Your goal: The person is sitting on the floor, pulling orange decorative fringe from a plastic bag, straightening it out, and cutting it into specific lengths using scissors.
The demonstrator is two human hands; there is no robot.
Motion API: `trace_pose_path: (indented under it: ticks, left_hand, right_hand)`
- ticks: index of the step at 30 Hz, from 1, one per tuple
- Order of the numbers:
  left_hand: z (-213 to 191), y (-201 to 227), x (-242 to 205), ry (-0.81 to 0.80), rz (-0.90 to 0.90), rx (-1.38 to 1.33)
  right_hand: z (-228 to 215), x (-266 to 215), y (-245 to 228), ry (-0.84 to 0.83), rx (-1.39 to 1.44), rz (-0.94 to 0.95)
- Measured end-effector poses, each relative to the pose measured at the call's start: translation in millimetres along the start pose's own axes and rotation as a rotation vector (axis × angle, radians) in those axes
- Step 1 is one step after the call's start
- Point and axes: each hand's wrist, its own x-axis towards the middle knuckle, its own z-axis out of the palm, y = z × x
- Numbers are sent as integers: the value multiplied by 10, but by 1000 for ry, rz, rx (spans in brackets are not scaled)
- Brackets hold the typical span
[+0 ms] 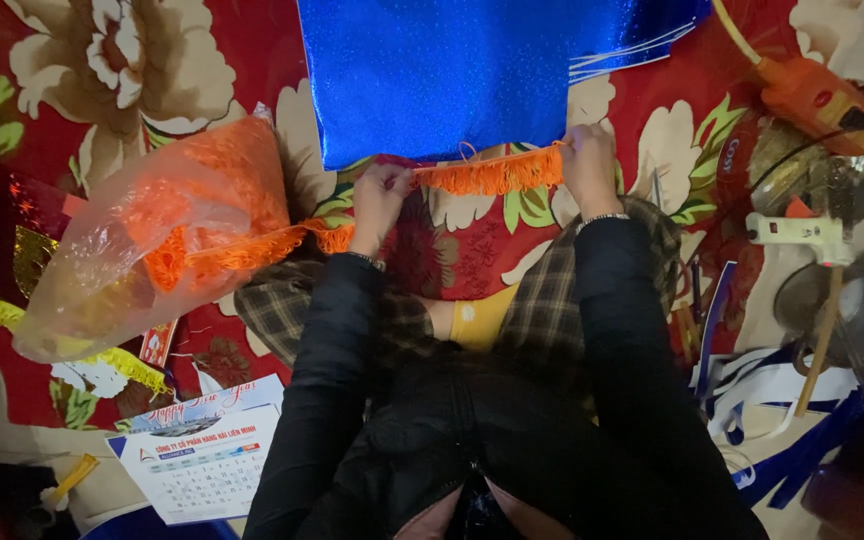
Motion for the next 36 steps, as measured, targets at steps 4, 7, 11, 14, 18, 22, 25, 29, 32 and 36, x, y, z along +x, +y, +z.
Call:
trace_pose_path:
  ticks: [4, 7, 11, 14, 18, 22, 25, 29, 32, 36]
  left_hand:
    - [26, 33, 27, 0, 4, -17]
    - [42, 37, 44, 9, -4, 7]
    - [77, 12, 45, 22, -7, 12]
    - [92, -10, 43, 22, -10, 10]
    - [78, 8, 39, 17, -11, 21]
    - [57, 15, 41, 17, -13, 38]
    - [76, -47, 66, 17, -5, 76]
    - [137, -178, 139, 7, 25, 172]
    - [176, -260, 159, -10, 31, 233]
    - [207, -242, 167, 4, 7, 227]
  right_hand:
    - [71, 34, 52, -9, -12, 26]
    - [89, 42, 58, -41, -70, 271]
    - [-276, -45, -491, 180, -4, -14]
    - [-144, -105, -644, 154, -37, -288]
    - [85, -36, -538, -69, -20, -382]
    - [-40, -16, -654, -129, -35, -373]
    - [-28, -15, -641, -161, -30, -327]
    - [53, 26, -320, -132, -55, 53]
    - [143, -53, -17, -31, -80, 235]
    - [215, -57, 5, 73, 23, 215]
